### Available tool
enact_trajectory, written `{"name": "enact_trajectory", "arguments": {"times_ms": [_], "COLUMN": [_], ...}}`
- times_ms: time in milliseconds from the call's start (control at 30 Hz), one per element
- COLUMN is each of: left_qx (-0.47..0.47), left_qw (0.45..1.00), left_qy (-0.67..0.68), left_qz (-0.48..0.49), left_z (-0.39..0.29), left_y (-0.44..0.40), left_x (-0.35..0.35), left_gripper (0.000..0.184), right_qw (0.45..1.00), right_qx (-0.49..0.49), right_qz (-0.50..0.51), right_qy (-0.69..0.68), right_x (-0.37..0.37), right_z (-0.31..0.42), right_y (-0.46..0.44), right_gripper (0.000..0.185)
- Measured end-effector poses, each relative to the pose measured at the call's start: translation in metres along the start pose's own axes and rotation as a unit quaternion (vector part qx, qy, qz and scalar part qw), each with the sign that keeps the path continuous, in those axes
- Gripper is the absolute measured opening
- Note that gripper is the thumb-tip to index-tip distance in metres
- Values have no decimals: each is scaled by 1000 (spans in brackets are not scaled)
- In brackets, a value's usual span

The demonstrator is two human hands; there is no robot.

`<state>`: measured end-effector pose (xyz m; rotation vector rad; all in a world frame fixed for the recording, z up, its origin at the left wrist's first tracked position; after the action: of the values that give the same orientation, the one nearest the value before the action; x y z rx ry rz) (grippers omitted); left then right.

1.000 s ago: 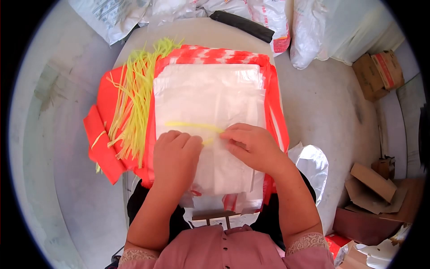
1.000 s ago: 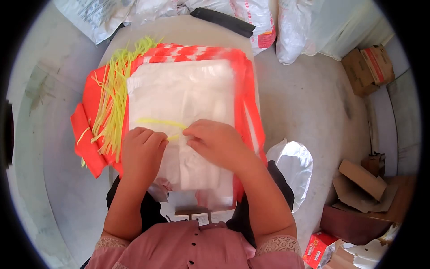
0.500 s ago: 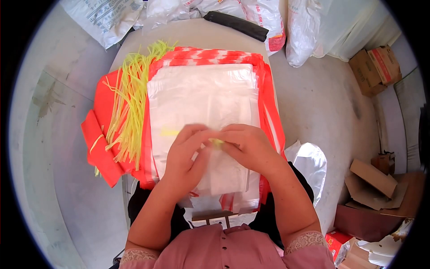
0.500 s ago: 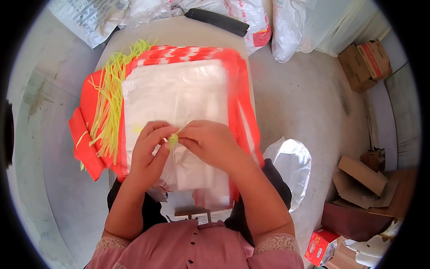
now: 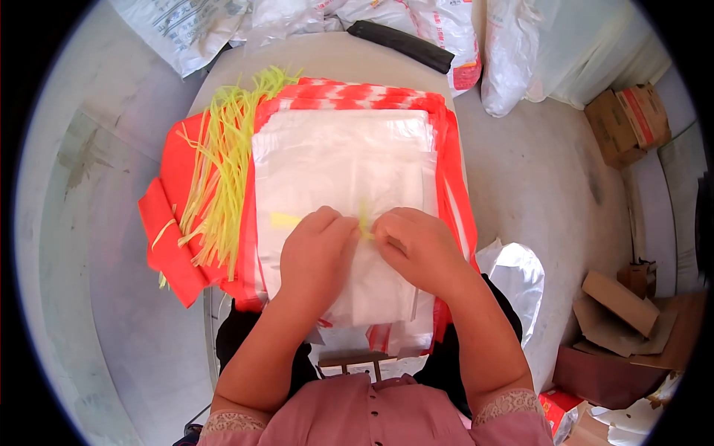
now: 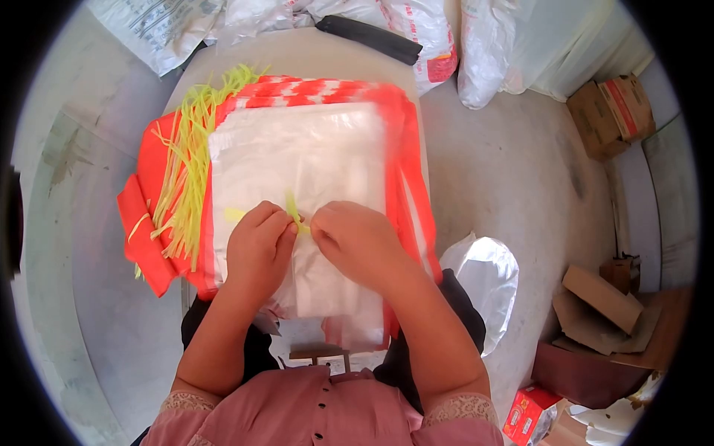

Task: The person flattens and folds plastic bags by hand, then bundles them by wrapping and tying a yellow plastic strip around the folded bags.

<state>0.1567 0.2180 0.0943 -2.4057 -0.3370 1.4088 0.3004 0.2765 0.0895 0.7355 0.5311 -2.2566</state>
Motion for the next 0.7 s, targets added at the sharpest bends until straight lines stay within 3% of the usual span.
{"name": "enact_trajectory", "arguments": {"times_ms": [200,400,500,700], "left_qx": [3,42,38,-11], "left_qw": [998,998,999,996], "left_qy": [-34,-29,-22,81], "left_qz": [44,38,29,45], "left_z": [-5,-10,-9,-1], "left_y": [0,-3,-1,0], "left_x": [1,-2,0,7], "left_gripper": [12,16,14,11], "right_qw": [989,992,988,997], "right_qx": [-122,-21,-84,-37], "right_qz": [-84,-102,-113,-67], "right_qy": [23,65,66,32], "right_x": [-2,-4,-5,-10], "right_z": [17,3,-1,8], "right_y": [3,2,3,-1], "right_gripper": [29,28,29,24]}}
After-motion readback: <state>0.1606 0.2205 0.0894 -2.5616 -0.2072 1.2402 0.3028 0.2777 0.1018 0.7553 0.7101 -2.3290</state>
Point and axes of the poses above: each hand's wrist, its own y-axis away from the middle knuckle, its own x-axis out of the palm, z = x × y, the point moved 7 cm from there along -y, towards the middle knuckle, and after that the axes turned 8 degrees about -y, right-handed, at the moved point
